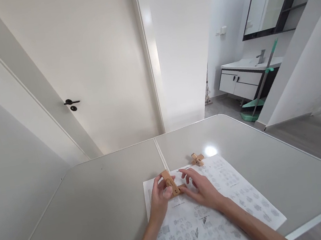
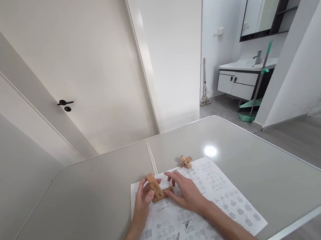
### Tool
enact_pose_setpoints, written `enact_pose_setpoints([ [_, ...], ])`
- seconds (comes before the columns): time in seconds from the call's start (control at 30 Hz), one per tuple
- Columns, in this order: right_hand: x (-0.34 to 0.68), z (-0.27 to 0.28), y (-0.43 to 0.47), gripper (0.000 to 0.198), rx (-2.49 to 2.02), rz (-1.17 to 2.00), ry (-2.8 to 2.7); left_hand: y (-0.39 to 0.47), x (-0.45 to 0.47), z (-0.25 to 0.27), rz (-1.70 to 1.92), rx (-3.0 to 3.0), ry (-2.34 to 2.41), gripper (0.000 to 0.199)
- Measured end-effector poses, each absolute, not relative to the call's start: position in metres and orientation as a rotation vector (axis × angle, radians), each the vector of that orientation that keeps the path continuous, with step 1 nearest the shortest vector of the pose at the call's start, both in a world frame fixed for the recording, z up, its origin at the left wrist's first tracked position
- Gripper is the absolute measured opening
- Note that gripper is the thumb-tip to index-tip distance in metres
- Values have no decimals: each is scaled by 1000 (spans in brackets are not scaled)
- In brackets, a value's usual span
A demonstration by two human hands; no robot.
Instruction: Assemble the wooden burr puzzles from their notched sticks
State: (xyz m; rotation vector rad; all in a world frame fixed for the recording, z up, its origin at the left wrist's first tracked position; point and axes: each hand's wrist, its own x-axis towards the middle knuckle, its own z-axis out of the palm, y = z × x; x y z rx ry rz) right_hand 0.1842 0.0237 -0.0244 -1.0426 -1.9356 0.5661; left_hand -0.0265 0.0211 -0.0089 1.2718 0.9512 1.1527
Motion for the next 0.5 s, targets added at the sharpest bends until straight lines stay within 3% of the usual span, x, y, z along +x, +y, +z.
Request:
enact_pose_setpoints([
  [0.1,184,-23,22,59,-959,640,-1962,18,-24,-11,1107,1384,940,62],
  [0.5,178,-25,19,52,-896,653,-2072,13,-22,-4,1014,1621,991,74],
])
